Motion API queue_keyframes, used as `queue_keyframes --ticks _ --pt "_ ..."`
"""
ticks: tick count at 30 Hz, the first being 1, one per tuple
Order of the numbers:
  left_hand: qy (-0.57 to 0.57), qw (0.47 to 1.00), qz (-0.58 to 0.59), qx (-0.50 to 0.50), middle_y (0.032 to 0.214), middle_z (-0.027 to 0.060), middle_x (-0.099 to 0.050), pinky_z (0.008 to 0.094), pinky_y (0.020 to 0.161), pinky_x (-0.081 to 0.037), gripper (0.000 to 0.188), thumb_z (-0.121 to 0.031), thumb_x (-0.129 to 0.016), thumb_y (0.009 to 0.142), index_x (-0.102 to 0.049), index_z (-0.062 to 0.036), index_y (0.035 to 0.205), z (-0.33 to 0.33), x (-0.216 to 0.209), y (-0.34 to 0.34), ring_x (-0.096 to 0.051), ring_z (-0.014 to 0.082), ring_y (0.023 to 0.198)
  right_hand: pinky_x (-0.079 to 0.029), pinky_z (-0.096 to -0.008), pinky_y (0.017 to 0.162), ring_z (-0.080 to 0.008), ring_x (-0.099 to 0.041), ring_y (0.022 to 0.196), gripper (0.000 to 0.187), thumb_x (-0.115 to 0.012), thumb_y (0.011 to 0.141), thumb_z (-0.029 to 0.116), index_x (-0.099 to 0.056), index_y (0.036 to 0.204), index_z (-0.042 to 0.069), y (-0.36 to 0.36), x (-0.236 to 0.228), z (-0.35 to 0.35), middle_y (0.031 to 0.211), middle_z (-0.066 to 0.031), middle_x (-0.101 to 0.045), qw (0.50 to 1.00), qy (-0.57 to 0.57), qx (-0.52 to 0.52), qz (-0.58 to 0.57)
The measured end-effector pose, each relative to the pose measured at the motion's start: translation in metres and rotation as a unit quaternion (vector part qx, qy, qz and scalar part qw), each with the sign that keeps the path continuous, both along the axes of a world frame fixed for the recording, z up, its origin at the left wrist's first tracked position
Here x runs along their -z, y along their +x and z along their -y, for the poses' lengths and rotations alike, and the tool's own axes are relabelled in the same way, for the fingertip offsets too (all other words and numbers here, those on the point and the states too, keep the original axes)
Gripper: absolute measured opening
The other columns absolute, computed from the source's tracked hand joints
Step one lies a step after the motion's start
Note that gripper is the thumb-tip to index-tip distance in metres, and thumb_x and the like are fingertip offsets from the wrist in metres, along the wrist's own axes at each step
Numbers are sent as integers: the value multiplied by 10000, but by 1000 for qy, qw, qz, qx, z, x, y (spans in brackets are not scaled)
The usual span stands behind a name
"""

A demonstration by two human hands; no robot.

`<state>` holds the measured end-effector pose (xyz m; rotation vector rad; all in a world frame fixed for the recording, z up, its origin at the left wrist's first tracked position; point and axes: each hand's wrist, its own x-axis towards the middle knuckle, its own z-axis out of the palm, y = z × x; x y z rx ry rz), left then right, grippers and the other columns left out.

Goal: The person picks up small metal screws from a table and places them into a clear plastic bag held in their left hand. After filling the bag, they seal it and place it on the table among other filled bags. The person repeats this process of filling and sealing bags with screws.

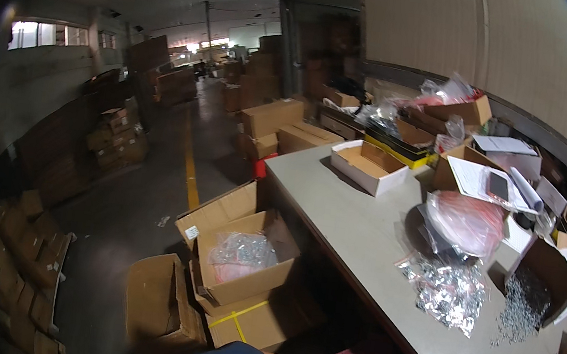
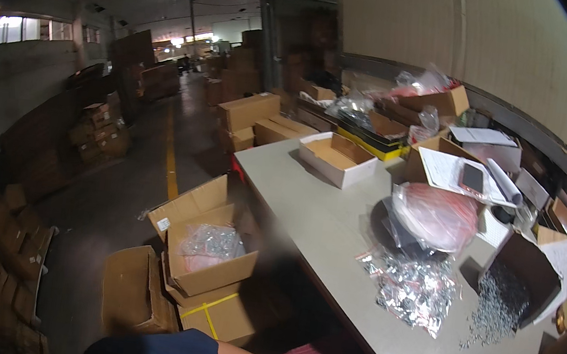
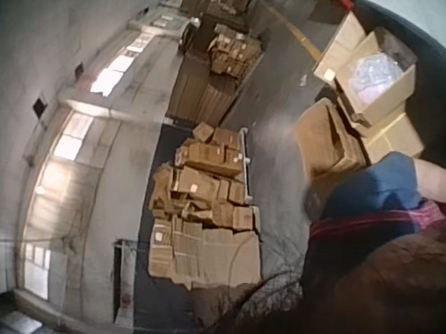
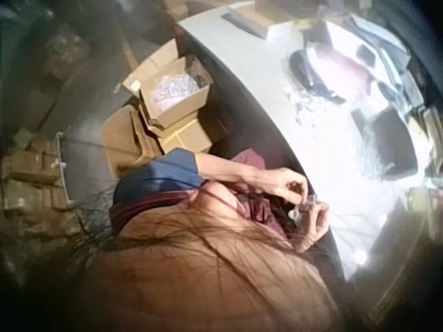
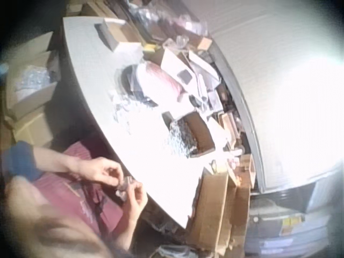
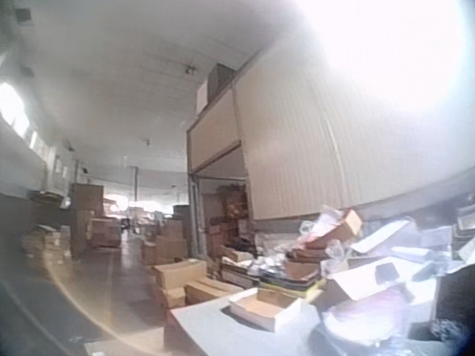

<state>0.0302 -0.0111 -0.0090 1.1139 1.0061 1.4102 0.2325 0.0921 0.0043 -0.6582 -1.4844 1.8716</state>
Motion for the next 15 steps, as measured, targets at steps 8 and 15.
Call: queue_keyframes --ticks 8,15 --pt "63 990 54 -113 921 77 -730 277 704 -545 121 -43 -748 966 -683 2 1057 -18 35 -12 -682 133 816 -548 -305 918 -166 -635 1004 312 -693 1066 96 -621 1349 -13 -1 45 -1 1131 -105 -703 999 19 33 23" --pt "-2 988 -102 -120 869 112 -749 345 669 -580 179 -64 -704 928 -678 -5 1094 17 -22 0 -727 166 748 -538 -281 888 -155 -636 1009 388 -748 989 -17 -622 1356 8 -7 19 3 1139 -88 -682 997 1 -74 34"
